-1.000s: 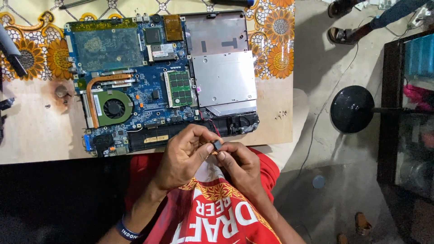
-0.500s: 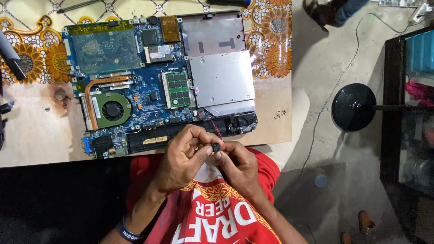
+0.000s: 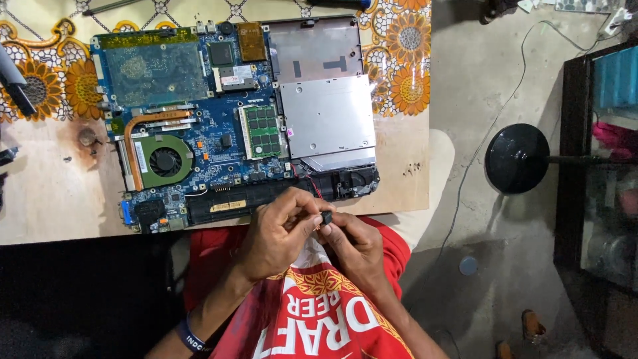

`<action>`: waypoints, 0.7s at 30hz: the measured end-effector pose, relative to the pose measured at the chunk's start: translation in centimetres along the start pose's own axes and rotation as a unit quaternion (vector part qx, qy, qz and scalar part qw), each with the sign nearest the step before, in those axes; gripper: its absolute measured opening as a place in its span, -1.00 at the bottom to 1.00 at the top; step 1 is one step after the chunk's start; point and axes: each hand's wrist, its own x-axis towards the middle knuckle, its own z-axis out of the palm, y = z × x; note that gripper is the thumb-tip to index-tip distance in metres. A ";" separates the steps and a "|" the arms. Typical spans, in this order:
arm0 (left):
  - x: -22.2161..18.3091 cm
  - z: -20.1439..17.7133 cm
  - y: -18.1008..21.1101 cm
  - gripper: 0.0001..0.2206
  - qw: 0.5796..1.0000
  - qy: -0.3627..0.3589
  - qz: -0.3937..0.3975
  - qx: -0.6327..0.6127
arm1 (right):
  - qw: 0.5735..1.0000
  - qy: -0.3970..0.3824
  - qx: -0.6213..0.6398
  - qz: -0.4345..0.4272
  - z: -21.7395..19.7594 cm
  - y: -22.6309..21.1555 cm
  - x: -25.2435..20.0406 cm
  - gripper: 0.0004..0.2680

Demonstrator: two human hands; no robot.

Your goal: Installing a hard drive and reassembling the internal components of a laptop, including connecting wires and fitting the casing.

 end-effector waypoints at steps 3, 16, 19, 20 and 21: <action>0.2 -0.1 0.2 -0.92 0.999 -0.002 -0.012 0.032 | 1.000 0.015 -0.007 -0.008 0.2 -0.4 -0.1 -0.92; 0.3 -0.3 -0.4 -0.87 0.982 0.008 0.010 0.189 | 0.996 0.091 0.001 0.002 0.1 1.9 -0.2 -0.94; 0.1 -0.2 -1.3 -0.85 0.975 -0.008 0.005 0.223 | 0.994 0.109 -0.014 0.024 -0.3 2.6 -0.3 -0.93; 0.1 -0.1 -1.7 -0.84 0.965 -0.015 0.022 0.260 | 0.991 0.126 -0.006 0.036 -0.4 2.8 -0.3 -0.93; 0.1 0.1 -2.0 -0.83 0.954 -0.023 0.039 0.297 | 0.988 0.143 0.001 0.048 -0.6 3.0 -0.3 -0.94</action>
